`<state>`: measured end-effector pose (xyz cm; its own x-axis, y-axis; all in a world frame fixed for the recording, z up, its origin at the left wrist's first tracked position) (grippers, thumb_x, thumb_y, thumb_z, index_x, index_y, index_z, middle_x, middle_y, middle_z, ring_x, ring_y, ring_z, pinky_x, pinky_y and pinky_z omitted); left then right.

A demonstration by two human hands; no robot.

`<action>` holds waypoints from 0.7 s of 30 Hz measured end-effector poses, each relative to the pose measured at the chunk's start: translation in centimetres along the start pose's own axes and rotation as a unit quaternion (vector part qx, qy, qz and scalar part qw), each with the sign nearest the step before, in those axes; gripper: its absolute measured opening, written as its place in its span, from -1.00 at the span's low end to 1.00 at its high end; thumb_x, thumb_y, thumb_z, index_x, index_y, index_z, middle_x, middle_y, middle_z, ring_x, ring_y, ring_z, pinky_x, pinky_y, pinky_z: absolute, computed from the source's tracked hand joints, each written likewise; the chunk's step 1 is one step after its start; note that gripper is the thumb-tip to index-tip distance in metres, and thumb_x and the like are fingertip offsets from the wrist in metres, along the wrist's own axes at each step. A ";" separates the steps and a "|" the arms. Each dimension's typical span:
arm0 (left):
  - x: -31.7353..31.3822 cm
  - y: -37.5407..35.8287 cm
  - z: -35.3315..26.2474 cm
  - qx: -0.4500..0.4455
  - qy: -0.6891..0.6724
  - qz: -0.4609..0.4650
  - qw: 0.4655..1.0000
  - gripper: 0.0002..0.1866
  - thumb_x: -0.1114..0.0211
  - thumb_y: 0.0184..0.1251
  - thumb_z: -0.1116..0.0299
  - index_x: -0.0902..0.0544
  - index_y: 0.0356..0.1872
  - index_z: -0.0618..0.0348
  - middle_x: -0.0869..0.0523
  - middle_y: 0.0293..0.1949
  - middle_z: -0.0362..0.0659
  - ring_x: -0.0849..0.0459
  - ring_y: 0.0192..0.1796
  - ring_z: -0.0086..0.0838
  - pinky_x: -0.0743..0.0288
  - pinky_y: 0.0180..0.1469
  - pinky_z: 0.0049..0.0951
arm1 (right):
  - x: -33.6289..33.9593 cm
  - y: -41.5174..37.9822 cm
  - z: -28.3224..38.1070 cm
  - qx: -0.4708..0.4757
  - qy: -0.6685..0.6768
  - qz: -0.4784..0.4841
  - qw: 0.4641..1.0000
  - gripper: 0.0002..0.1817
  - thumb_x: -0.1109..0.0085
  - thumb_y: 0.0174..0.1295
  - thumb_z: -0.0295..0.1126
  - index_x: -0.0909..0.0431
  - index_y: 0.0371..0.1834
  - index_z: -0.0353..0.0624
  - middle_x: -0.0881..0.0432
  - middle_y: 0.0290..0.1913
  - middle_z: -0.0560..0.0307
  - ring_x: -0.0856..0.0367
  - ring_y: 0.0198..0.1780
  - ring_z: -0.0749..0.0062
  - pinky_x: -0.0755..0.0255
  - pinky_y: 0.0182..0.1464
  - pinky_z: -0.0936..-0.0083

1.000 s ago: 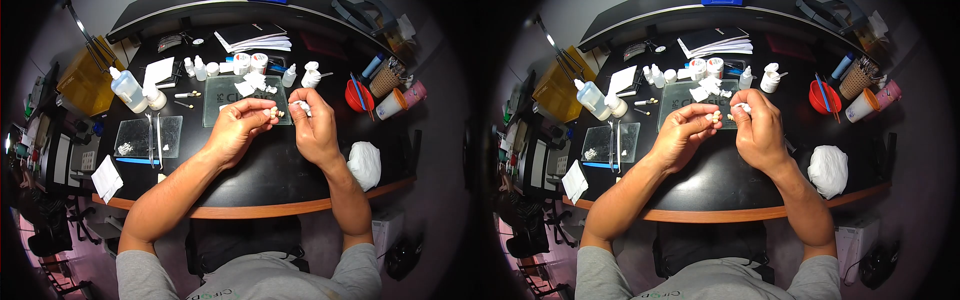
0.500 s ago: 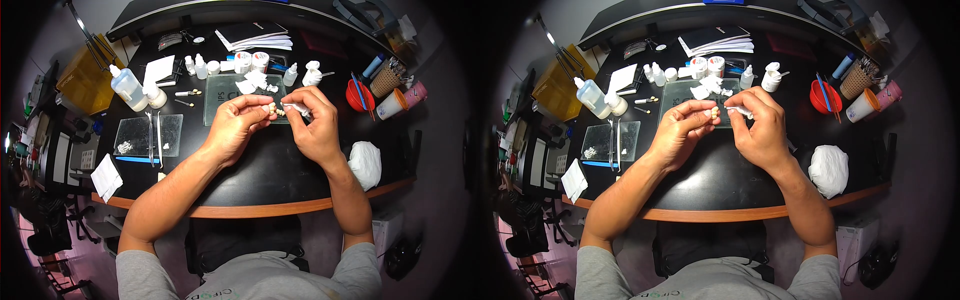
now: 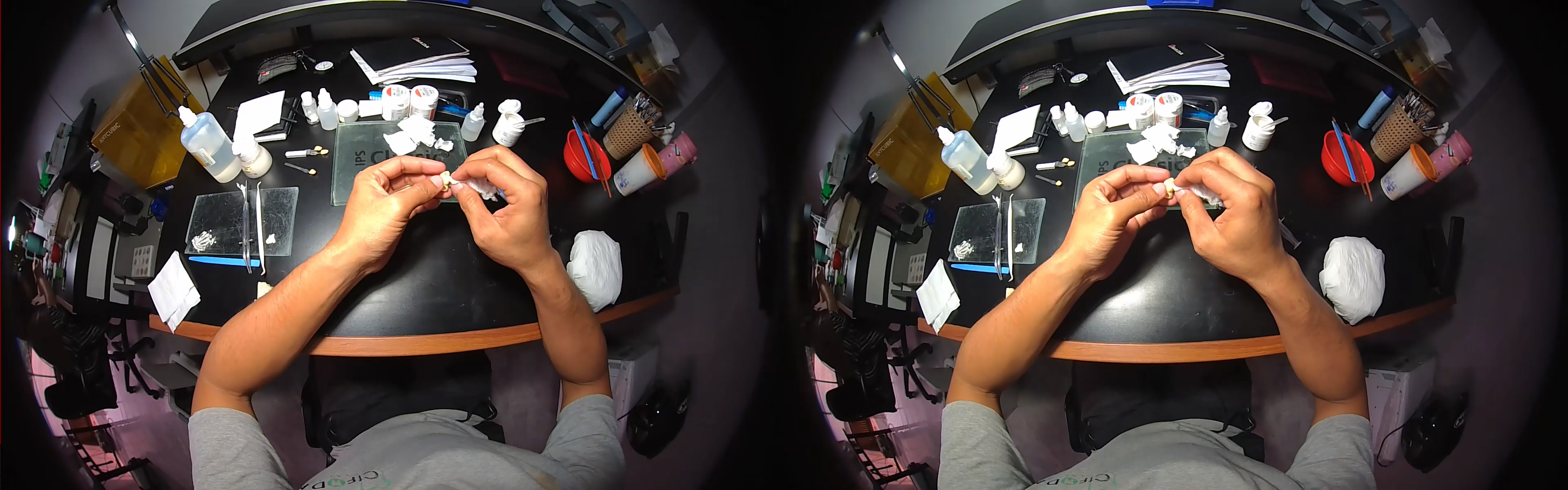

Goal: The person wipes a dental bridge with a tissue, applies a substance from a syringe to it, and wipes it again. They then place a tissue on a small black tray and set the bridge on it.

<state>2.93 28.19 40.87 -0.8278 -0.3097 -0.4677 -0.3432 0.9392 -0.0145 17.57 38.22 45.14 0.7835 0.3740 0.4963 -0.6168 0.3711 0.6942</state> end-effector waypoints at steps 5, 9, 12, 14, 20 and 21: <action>0.0 0.0 0.0 -0.035 0.042 -0.001 0.999 -0.75 -0.44 0.39 0.51 -0.68 0.03 0.32 -0.82 -0.13 -0.06 -0.79 -0.03 -0.46 -0.63 0.08 -0.47 | 0.0 0.1 0.1 0.009 0.005 0.005 1.000 -0.90 -0.36 0.09 -0.66 -0.69 -0.32 -0.31 -0.70 -0.28 0.02 -0.76 -0.26 0.27 -0.61 -0.21 0.45; 0.1 0.0 0.1 -0.048 0.068 -0.010 0.997 -0.78 -0.44 0.39 0.52 -0.69 0.00 0.34 -0.81 -0.14 -0.07 -0.79 -0.07 -0.48 -0.65 0.06 -0.50 | -0.1 0.0 0.3 0.009 0.005 0.006 1.000 -0.90 -0.36 0.09 -0.65 -0.69 -0.32 -0.31 -0.70 -0.28 0.02 -0.76 -0.27 0.28 -0.61 -0.22 0.46; 0.1 0.1 0.2 -0.053 0.067 -0.017 0.996 -0.78 -0.43 0.39 0.53 -0.69 -0.01 0.34 -0.81 -0.15 -0.07 -0.79 -0.10 -0.49 -0.66 0.04 -0.51 | 0.0 0.0 0.1 0.004 -0.003 0.009 1.000 -0.90 -0.37 0.09 -0.65 -0.69 -0.32 -0.31 -0.70 -0.27 0.02 -0.76 -0.27 0.28 -0.61 -0.23 0.47; 0.1 0.1 0.3 -0.053 0.070 -0.019 0.996 -0.79 -0.43 0.39 0.53 -0.69 -0.01 0.34 -0.81 -0.16 -0.07 -0.79 -0.11 -0.49 -0.66 0.04 -0.51 | 0.0 0.0 0.1 0.001 -0.003 0.010 1.000 -0.90 -0.37 0.08 -0.66 -0.69 -0.32 -0.31 -0.71 -0.27 0.02 -0.76 -0.27 0.29 -0.61 -0.23 0.47; 0.1 0.0 0.2 -0.048 0.084 -0.020 0.995 -0.78 -0.43 0.39 0.53 -0.69 0.00 0.34 -0.82 -0.15 -0.06 -0.80 -0.08 -0.48 -0.67 0.05 -0.51 | -0.2 0.1 0.2 0.006 0.011 0.015 1.000 -0.89 -0.35 0.08 -0.69 -0.69 -0.32 -0.31 -0.72 -0.26 0.01 -0.77 -0.26 0.29 -0.61 -0.23 0.48; 0.2 0.0 0.4 -0.046 0.075 -0.018 0.996 -0.77 -0.43 0.39 0.53 -0.69 0.01 0.35 -0.82 -0.14 -0.05 -0.81 -0.08 -0.47 -0.67 0.04 -0.51 | -0.1 0.1 0.1 0.003 0.008 0.015 1.000 -0.88 -0.34 0.08 -0.69 -0.70 -0.32 -0.31 -0.72 -0.26 0.01 -0.77 -0.26 0.30 -0.61 -0.23 0.48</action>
Point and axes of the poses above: each hand's wrist, its own y-axis towards the middle knuckle, its own x-axis out of the back of the hand, z = x × y, the point moved 2 cm from there along y, towards the middle knuckle
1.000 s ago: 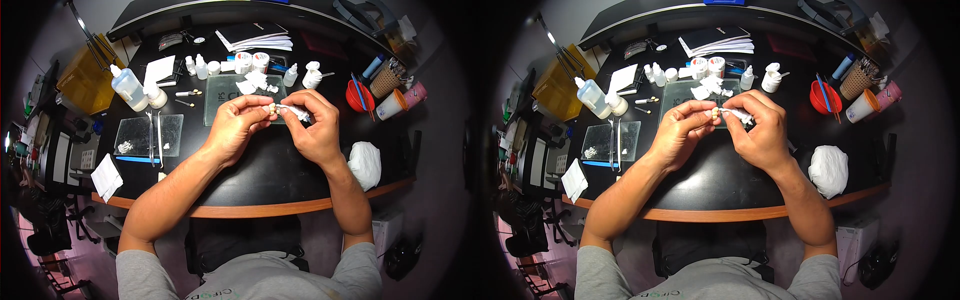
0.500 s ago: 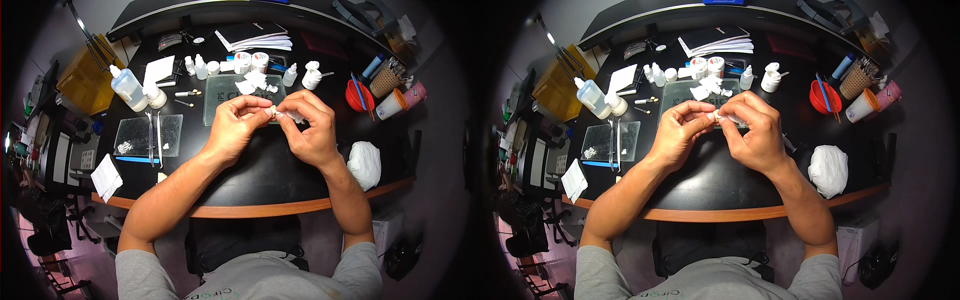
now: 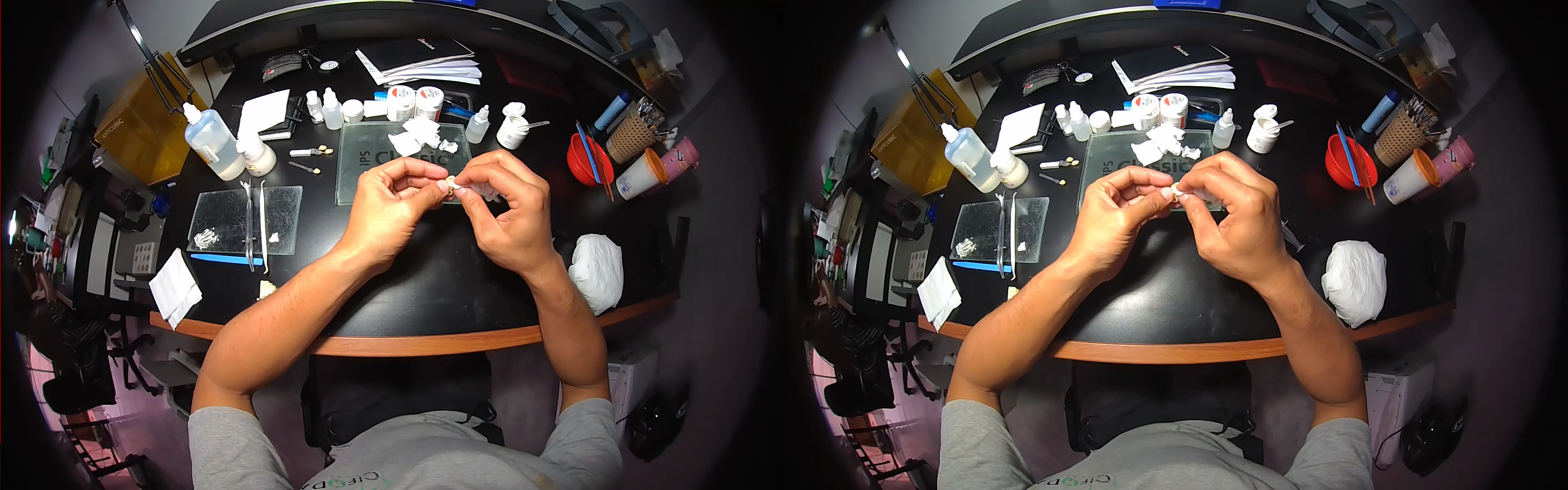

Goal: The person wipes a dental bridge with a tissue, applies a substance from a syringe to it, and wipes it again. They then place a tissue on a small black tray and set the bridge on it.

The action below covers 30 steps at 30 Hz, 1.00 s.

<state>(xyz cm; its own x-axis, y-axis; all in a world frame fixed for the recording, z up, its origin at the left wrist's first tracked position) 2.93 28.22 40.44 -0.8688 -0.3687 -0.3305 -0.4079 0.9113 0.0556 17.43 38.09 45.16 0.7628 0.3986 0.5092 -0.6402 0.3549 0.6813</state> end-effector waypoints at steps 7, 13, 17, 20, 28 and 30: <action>-0.1 0.0 -0.1 -0.002 0.000 0.005 1.000 -0.77 -0.42 0.40 0.52 -0.68 0.01 0.36 -0.82 -0.14 -0.04 -0.81 -0.09 -0.47 -0.67 0.03 -0.51 | -0.1 -0.1 0.1 -0.002 0.014 0.000 1.000 -0.86 -0.33 0.08 -0.71 -0.70 -0.31 -0.31 -0.72 -0.26 0.02 -0.77 -0.26 0.31 -0.62 -0.22 0.48; -0.2 -0.1 -0.2 -0.001 -0.004 0.007 1.000 -0.77 -0.42 0.39 0.53 -0.68 0.01 0.35 -0.83 -0.14 -0.05 -0.81 -0.10 -0.47 -0.67 0.02 -0.51 | 0.0 -0.1 0.2 -0.004 0.010 0.000 1.000 -0.86 -0.32 0.07 -0.72 -0.70 -0.32 -0.31 -0.72 -0.25 0.03 -0.77 -0.26 0.31 -0.63 -0.21 0.47; -0.1 -0.1 -0.2 -0.007 0.006 0.005 1.000 -0.78 -0.42 0.39 0.53 -0.68 0.00 0.34 -0.83 -0.15 -0.05 -0.81 -0.10 -0.47 -0.68 0.02 -0.50 | -0.1 -0.1 0.1 -0.002 0.015 0.003 1.000 -0.86 -0.32 0.07 -0.73 -0.70 -0.33 -0.30 -0.71 -0.26 0.03 -0.77 -0.26 0.31 -0.63 -0.21 0.47; -0.2 0.0 -0.1 -0.004 -0.009 0.005 1.000 -0.78 -0.42 0.39 0.53 -0.69 0.00 0.34 -0.83 -0.16 -0.05 -0.81 -0.11 -0.47 -0.68 0.02 -0.49 | 0.0 -0.1 0.1 -0.009 0.010 0.003 1.000 -0.87 -0.32 0.07 -0.73 -0.70 -0.33 -0.30 -0.71 -0.27 0.04 -0.77 -0.26 0.31 -0.63 -0.21 0.47; -0.1 -0.1 -0.1 -0.003 -0.007 0.006 1.000 -0.78 -0.43 0.38 0.53 -0.68 0.00 0.35 -0.82 -0.15 -0.04 -0.81 -0.10 -0.46 -0.68 0.04 -0.49 | -0.1 0.0 0.2 -0.004 0.017 0.001 1.000 -0.87 -0.32 0.07 -0.73 -0.70 -0.33 -0.30 -0.71 -0.27 0.05 -0.77 -0.26 0.33 -0.63 -0.21 0.48; -0.1 0.0 -0.2 -0.003 -0.021 0.007 1.000 -0.79 -0.42 0.38 0.53 -0.68 -0.01 0.34 -0.82 -0.16 -0.04 -0.81 -0.10 -0.47 -0.68 0.04 -0.50 | 0.0 0.0 0.2 -0.009 0.007 0.000 1.000 -0.87 -0.33 0.08 -0.72 -0.70 -0.33 -0.30 -0.71 -0.27 0.05 -0.77 -0.26 0.33 -0.64 -0.21 0.49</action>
Point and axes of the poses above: each hand's wrist, its own y-axis towards the middle knuckle, its own x-axis out of the back of the hand, z = x × y, the point moved 2 cm from there along y, towards the middle knuckle
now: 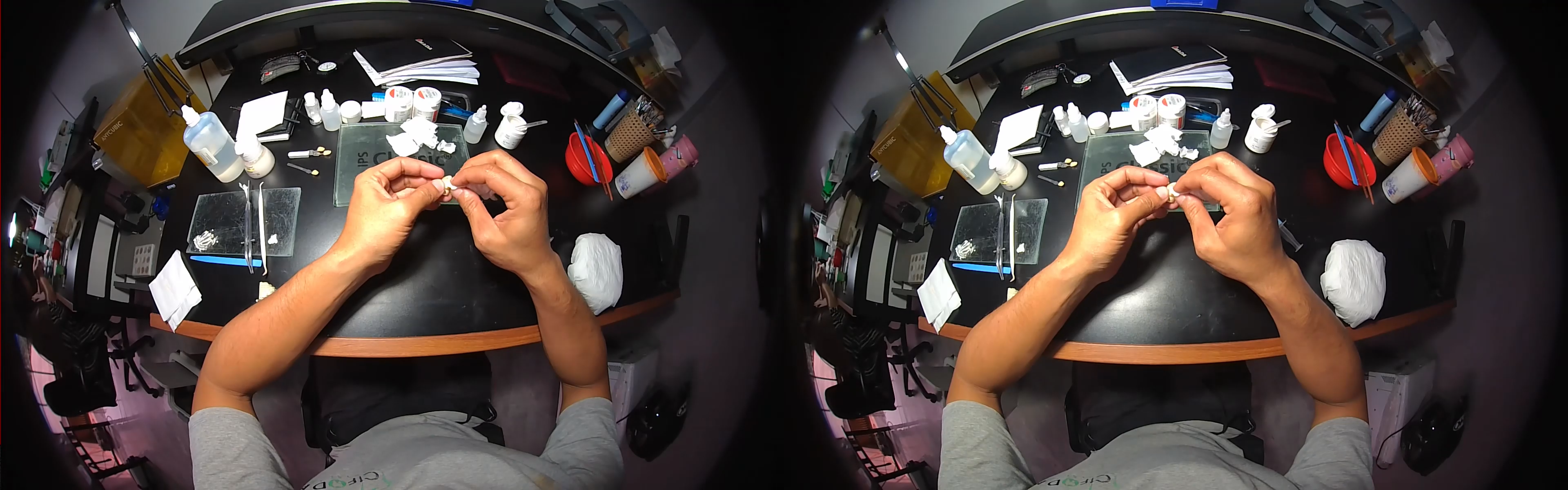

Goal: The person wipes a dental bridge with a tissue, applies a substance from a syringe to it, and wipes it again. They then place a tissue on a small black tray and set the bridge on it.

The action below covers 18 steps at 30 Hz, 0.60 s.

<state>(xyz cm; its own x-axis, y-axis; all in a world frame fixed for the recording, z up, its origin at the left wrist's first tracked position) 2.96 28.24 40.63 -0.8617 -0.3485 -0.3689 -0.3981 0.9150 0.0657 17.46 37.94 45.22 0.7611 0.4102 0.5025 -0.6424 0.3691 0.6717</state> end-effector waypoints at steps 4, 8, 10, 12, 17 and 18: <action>-0.2 -0.2 -0.3 -0.015 0.040 0.002 0.999 -0.80 -0.43 0.39 0.53 -0.69 -0.03 0.34 -0.82 -0.16 -0.06 -0.80 -0.11 -0.49 -0.67 0.02 -0.52 | -0.1 -0.1 0.0 0.004 0.011 -0.003 1.000 -0.87 -0.33 0.08 -0.72 -0.70 -0.33 -0.30 -0.71 -0.26 0.05 -0.77 -0.27 0.34 -0.64 -0.20 0.49; -0.3 -0.3 -0.6 -0.021 0.060 0.002 0.998 -0.79 -0.43 0.39 0.51 -0.69 -0.02 0.32 -0.82 -0.17 -0.08 -0.80 -0.12 -0.51 -0.67 0.01 -0.52 | -0.1 0.0 0.1 0.009 0.019 -0.007 1.000 -0.87 -0.34 0.08 -0.71 -0.70 -0.32 -0.30 -0.71 -0.26 0.05 -0.77 -0.27 0.34 -0.63 -0.21 0.49; -0.3 -0.2 -0.5 -0.016 0.048 0.008 0.999 -0.79 -0.43 0.39 0.51 -0.69 -0.01 0.31 -0.82 -0.16 -0.09 -0.80 -0.11 -0.51 -0.66 0.02 -0.52 | 0.0 0.0 0.2 0.004 0.030 -0.010 0.999 -0.87 -0.34 0.08 -0.71 -0.71 -0.32 -0.30 -0.72 -0.26 0.05 -0.76 -0.26 0.34 -0.63 -0.20 0.49; -0.1 0.0 -0.2 0.007 -0.003 0.015 1.000 -0.79 -0.42 0.41 0.52 -0.69 0.00 0.31 -0.82 -0.13 -0.09 -0.79 -0.09 -0.50 -0.65 0.05 -0.51 | 0.3 0.1 0.1 0.008 0.017 -0.022 1.000 -0.88 -0.34 0.09 -0.69 -0.71 -0.31 -0.30 -0.72 -0.27 0.05 -0.76 -0.26 0.33 -0.62 -0.19 0.49; -0.2 -0.1 -0.5 0.060 -0.093 0.037 0.993 -0.77 -0.36 0.45 0.51 -0.69 0.06 0.31 -0.80 -0.05 -0.08 -0.77 -0.01 -0.49 -0.62 0.11 -0.48 | 0.5 0.2 0.0 -0.007 0.008 -0.035 0.999 -0.91 -0.34 0.12 -0.66 -0.71 -0.31 -0.31 -0.72 -0.28 0.03 -0.76 -0.25 0.31 -0.60 -0.17 0.49; -0.2 -0.2 -0.5 0.067 -0.097 0.036 0.992 -0.76 -0.36 0.45 0.51 -0.69 0.07 0.31 -0.80 -0.04 -0.08 -0.77 -0.01 -0.48 -0.61 0.12 -0.47 | 0.5 0.2 0.0 -0.002 0.007 -0.030 1.000 -0.91 -0.34 0.12 -0.66 -0.71 -0.31 -0.31 -0.72 -0.29 0.03 -0.76 -0.25 0.31 -0.60 -0.17 0.49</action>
Point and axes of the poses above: each hand's wrist, its own y-axis towards the middle knuckle, its own x-axis out of the back of the hand, z = x × y, the point moved 2 cm from there along y, towards the middle knuckle
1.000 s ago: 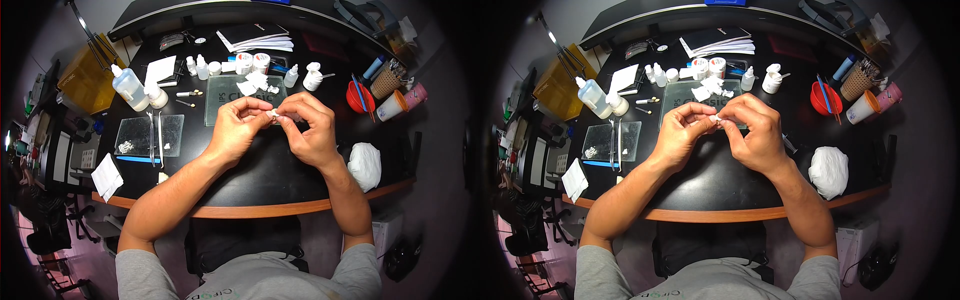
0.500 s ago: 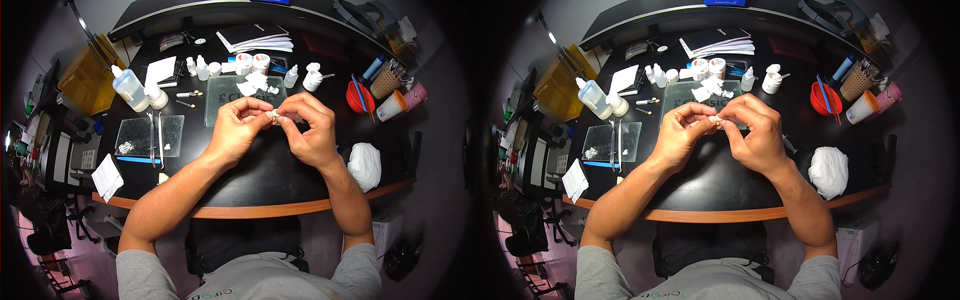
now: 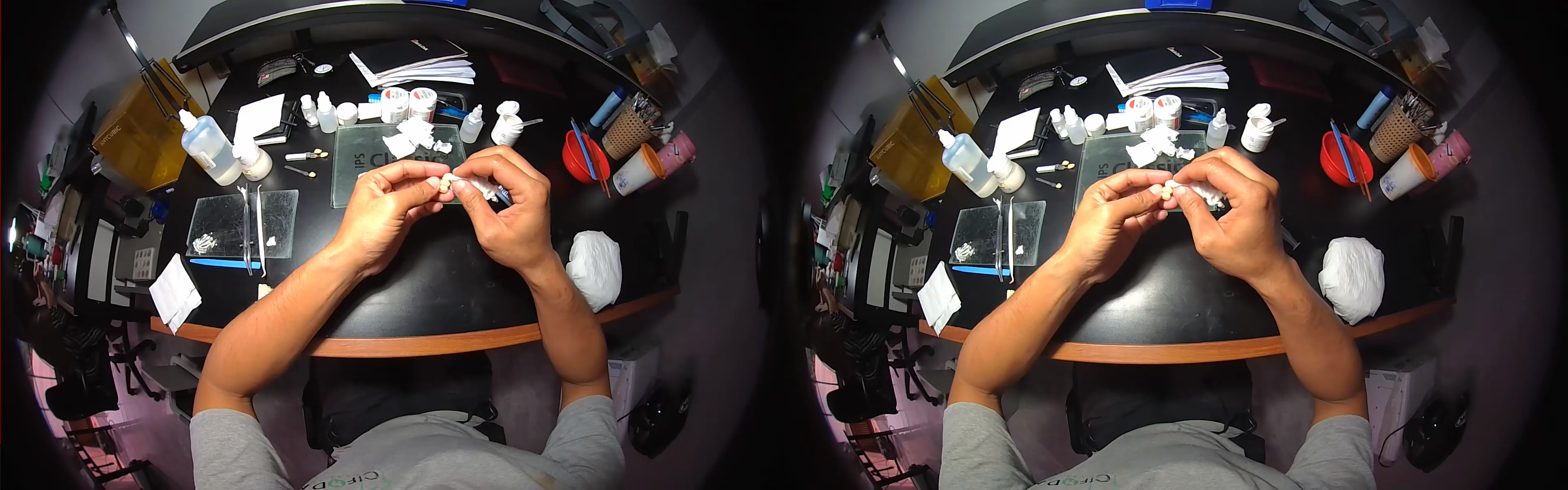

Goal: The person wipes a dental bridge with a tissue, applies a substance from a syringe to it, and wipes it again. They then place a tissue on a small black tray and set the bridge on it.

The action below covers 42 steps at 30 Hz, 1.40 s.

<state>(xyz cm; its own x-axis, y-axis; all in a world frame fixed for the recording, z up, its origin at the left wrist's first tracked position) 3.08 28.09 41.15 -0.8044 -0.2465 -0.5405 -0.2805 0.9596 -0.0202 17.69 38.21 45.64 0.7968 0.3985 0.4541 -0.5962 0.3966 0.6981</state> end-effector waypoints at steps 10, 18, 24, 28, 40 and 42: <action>0.0 -0.1 0.0 -0.017 0.024 0.025 0.999 -0.68 -0.42 0.39 0.49 -0.72 0.12 0.31 -0.81 -0.02 -0.05 -0.77 0.04 -0.45 -0.57 0.21 -0.41 | 0.0 -0.1 -0.3 0.007 -0.012 0.008 1.000 -0.90 -0.37 0.16 -0.66 -0.70 -0.27 -0.31 -0.70 -0.27 0.10 -0.69 -0.27 0.51 -0.52 -0.21 0.58; 0.1 0.1 0.1 -0.007 0.036 0.010 0.999 -0.68 -0.43 0.41 0.47 -0.72 0.13 0.30 -0.82 -0.02 -0.06 -0.77 0.03 -0.47 -0.59 0.20 -0.42 | 0.2 -0.2 -0.7 -0.032 -0.027 -0.038 0.998 -0.91 -0.36 0.09 -0.65 -0.71 -0.32 -0.31 -0.71 -0.32 0.03 -0.76 -0.30 0.30 -0.57 -0.23 0.48; 0.0 0.1 0.2 -0.033 0.087 0.013 0.996 -0.70 -0.41 0.43 0.48 -0.72 0.13 0.32 -0.81 -0.02 -0.06 -0.78 0.02 -0.47 -0.63 0.17 -0.44 | -0.1 0.0 -0.2 0.004 -0.003 -0.020 1.000 -0.89 -0.37 0.11 -0.64 -0.74 -0.28 -0.31 -0.73 -0.30 0.03 -0.77 -0.28 0.31 -0.60 -0.20 0.50; -0.1 0.2 0.4 -0.042 0.117 0.012 0.992 -0.70 -0.38 0.46 0.50 -0.71 0.15 0.34 -0.81 -0.03 -0.06 -0.78 0.00 -0.47 -0.65 0.15 -0.45 | 0.0 -0.1 -0.4 -0.012 -0.017 -0.023 1.000 -0.90 -0.37 0.12 -0.65 -0.75 -0.29 -0.31 -0.73 -0.31 0.03 -0.77 -0.29 0.31 -0.60 -0.21 0.49; 0.1 0.2 0.2 -0.032 0.073 0.007 0.997 -0.68 -0.36 0.49 0.47 -0.68 0.19 0.34 -0.81 -0.02 -0.04 -0.78 0.02 -0.45 -0.64 0.16 -0.44 | 0.2 -0.2 -0.8 -0.028 -0.026 -0.039 0.999 -0.90 -0.32 0.07 -0.63 -0.73 -0.33 -0.29 -0.70 -0.36 0.03 -0.76 -0.32 0.29 -0.56 -0.24 0.48; 0.1 0.3 0.2 -0.042 0.077 0.006 0.996 -0.68 -0.34 0.50 0.47 -0.68 0.20 0.34 -0.80 -0.01 -0.04 -0.78 0.01 -0.46 -0.64 0.16 -0.44 | 0.3 -0.2 -0.8 -0.041 -0.037 -0.028 0.998 -0.90 -0.32 0.07 -0.61 -0.73 -0.33 -0.29 -0.70 -0.35 0.01 -0.76 -0.31 0.25 -0.57 -0.23 0.45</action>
<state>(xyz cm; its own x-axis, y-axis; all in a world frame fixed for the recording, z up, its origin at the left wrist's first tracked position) 2.98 28.36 40.93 -0.8768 -0.2600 -0.4045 -0.3088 0.9493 0.0591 17.93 38.89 45.23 0.8321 0.3131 0.4578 -0.5545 0.4838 0.6771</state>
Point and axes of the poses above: each hand's wrist, its own y-axis towards the middle knuckle, its own x-axis out of the back of the hand, z = x × y, the point moved 2 cm from there along y, towards the middle knuckle
